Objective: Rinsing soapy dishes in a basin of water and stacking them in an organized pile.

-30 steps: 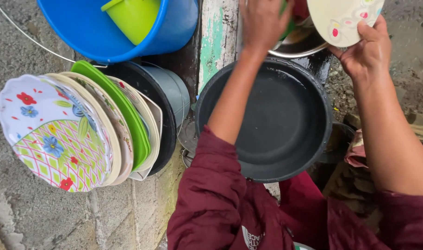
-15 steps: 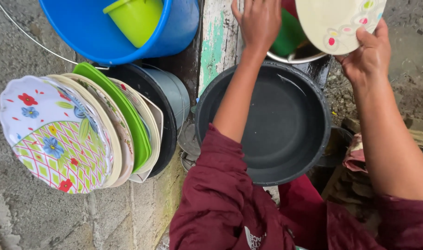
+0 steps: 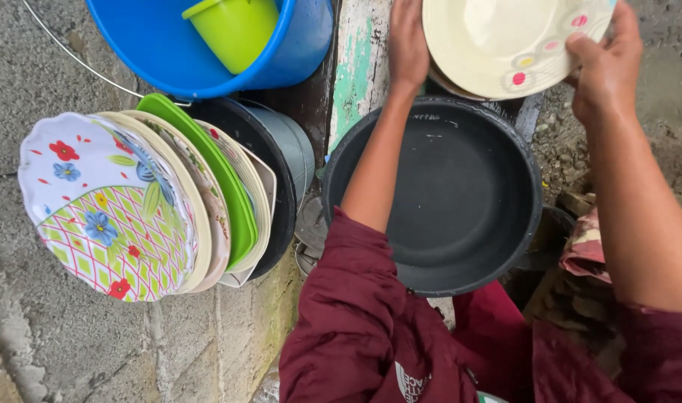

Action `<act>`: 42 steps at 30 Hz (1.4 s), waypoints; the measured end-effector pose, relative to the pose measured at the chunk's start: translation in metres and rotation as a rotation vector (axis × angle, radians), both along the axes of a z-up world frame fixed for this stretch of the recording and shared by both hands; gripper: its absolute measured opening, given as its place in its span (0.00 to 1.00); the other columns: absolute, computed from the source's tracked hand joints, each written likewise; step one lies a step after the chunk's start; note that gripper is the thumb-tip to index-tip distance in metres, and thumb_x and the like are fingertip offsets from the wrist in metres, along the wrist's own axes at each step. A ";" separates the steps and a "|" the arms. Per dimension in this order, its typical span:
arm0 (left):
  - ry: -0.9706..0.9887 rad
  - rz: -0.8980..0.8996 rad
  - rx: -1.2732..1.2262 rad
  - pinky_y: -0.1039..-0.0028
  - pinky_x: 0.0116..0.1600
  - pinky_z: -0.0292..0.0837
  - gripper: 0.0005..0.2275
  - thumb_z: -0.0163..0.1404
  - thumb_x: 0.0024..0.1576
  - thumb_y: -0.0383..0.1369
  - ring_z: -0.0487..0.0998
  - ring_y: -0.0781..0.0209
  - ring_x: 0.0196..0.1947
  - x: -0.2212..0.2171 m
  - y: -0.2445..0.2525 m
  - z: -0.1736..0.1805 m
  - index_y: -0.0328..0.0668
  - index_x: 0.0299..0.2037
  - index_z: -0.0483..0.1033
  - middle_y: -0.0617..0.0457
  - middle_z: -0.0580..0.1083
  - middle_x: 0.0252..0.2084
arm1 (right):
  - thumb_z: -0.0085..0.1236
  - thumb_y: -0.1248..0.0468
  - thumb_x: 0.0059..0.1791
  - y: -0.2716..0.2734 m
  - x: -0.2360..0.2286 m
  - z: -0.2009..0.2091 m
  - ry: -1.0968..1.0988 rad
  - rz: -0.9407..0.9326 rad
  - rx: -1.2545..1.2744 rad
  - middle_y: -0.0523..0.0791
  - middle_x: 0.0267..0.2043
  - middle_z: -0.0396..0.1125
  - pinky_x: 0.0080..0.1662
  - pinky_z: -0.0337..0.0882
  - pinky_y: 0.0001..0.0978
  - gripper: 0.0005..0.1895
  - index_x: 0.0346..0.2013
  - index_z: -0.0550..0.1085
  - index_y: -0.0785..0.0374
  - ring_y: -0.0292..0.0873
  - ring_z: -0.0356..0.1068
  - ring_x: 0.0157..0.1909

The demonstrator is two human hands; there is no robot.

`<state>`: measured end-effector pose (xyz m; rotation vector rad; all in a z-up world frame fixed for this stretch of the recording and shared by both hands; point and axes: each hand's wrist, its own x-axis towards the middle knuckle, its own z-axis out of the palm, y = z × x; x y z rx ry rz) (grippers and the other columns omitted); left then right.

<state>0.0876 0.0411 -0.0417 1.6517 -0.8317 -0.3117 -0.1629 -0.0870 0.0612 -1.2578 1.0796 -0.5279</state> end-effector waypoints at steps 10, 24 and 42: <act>0.645 0.027 0.212 0.44 0.77 0.37 0.57 0.49 0.39 0.66 0.34 0.45 0.82 -0.037 0.017 0.127 0.52 0.77 0.34 0.48 0.35 0.83 | 0.48 0.72 0.61 0.002 -0.001 -0.007 0.008 0.093 -0.286 0.53 0.57 0.61 0.40 0.80 0.42 0.14 0.60 0.61 0.61 0.57 0.73 0.54; 0.560 0.140 0.019 0.51 0.61 0.76 0.33 0.61 0.49 0.46 0.75 0.42 0.64 -0.018 0.000 0.062 0.43 0.64 0.68 0.43 0.73 0.62 | 0.50 0.76 0.59 0.013 0.004 -0.012 -0.105 0.091 -0.227 0.55 0.58 0.59 0.45 0.85 0.47 0.21 0.64 0.61 0.58 0.63 0.76 0.57; 0.649 0.357 -0.228 0.55 0.76 0.57 0.36 0.55 0.57 0.43 0.58 0.44 0.76 0.053 0.081 0.078 0.41 0.75 0.56 0.43 0.58 0.77 | 0.56 0.68 0.51 0.037 0.093 -0.003 -0.060 -0.039 0.314 0.40 0.52 0.77 0.36 0.78 0.32 0.18 0.54 0.70 0.45 0.38 0.81 0.42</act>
